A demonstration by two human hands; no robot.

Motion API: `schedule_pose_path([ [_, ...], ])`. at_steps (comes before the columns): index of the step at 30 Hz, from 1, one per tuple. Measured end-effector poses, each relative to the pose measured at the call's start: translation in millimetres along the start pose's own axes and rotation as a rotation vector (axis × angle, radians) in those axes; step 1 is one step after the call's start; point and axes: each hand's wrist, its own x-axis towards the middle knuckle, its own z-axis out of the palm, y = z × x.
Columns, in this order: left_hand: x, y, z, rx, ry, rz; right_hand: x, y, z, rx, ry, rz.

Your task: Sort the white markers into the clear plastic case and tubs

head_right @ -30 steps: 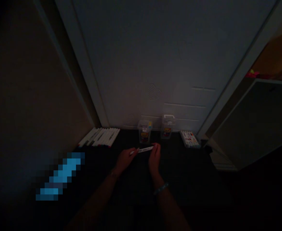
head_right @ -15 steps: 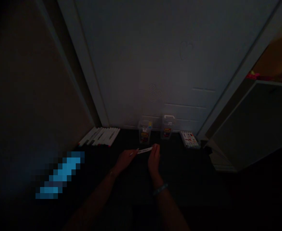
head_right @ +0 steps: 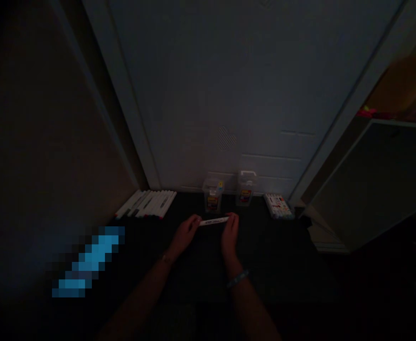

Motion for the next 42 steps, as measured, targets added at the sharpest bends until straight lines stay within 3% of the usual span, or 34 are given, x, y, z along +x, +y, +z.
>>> schedule_pose_path([
  [8,1.9,0.9,-2.6,-0.084,0.117,0.053,3.6,3.9,-3.0,0.068,0.005,0.059],
  [42,2.3,1.0,-4.3,-0.009,0.105,0.027,5.4,7.9,-3.8,0.059,0.008,0.051],
])
